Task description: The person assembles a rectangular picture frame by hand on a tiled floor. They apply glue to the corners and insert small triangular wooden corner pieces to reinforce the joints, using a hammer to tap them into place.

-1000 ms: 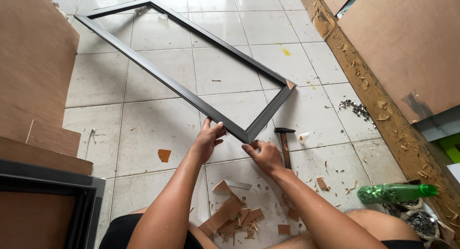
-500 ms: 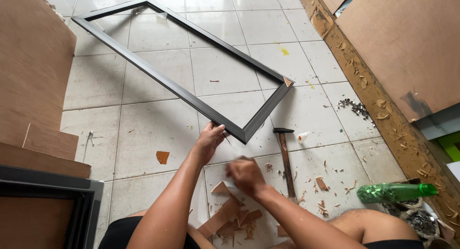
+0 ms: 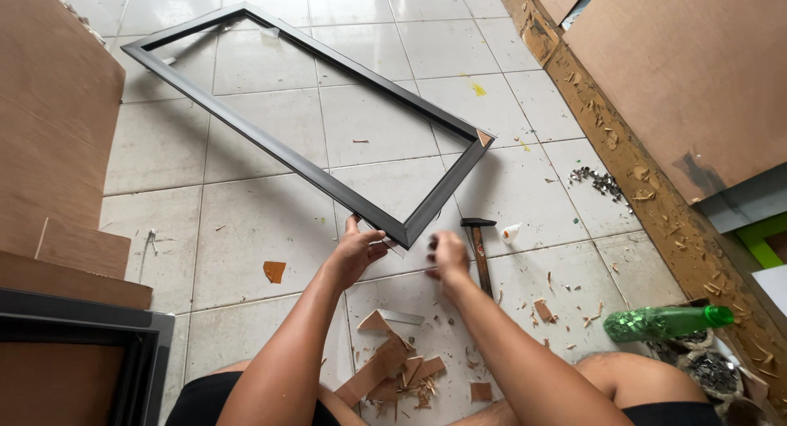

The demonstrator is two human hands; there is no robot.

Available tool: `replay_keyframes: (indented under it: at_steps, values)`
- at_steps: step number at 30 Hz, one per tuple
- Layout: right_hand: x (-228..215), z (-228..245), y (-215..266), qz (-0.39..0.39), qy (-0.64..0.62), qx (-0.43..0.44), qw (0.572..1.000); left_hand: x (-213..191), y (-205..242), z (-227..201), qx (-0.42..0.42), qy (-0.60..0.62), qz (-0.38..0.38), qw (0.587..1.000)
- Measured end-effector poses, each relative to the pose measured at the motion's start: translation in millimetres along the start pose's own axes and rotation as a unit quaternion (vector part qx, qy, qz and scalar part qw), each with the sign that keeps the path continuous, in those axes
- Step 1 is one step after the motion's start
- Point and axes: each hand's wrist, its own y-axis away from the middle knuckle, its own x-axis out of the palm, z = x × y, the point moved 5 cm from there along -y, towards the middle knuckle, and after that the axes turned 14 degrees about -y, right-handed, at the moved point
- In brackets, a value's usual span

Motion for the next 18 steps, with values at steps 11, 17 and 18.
replay_keyframes:
  at_steps: [11, 17, 18]
  values:
    - [16.9, 14.1, 15.8, 0.183, -0.035, 0.079, 0.979, 20.0, 50.5, -34.9, -0.024, -0.007, 0.008, 1.000]
    - [11.3, -6.6, 17.0, 0.189, 0.058, 0.047, 0.979, 10.3, 33.2, -2.0, -0.047, -0.104, 0.022, 0.993]
    - [9.5, -6.6, 17.7, 0.198, 0.076, 0.037, 0.977, 8.6, 29.3, 2.5, -0.048, -0.164, 0.032, 0.985]
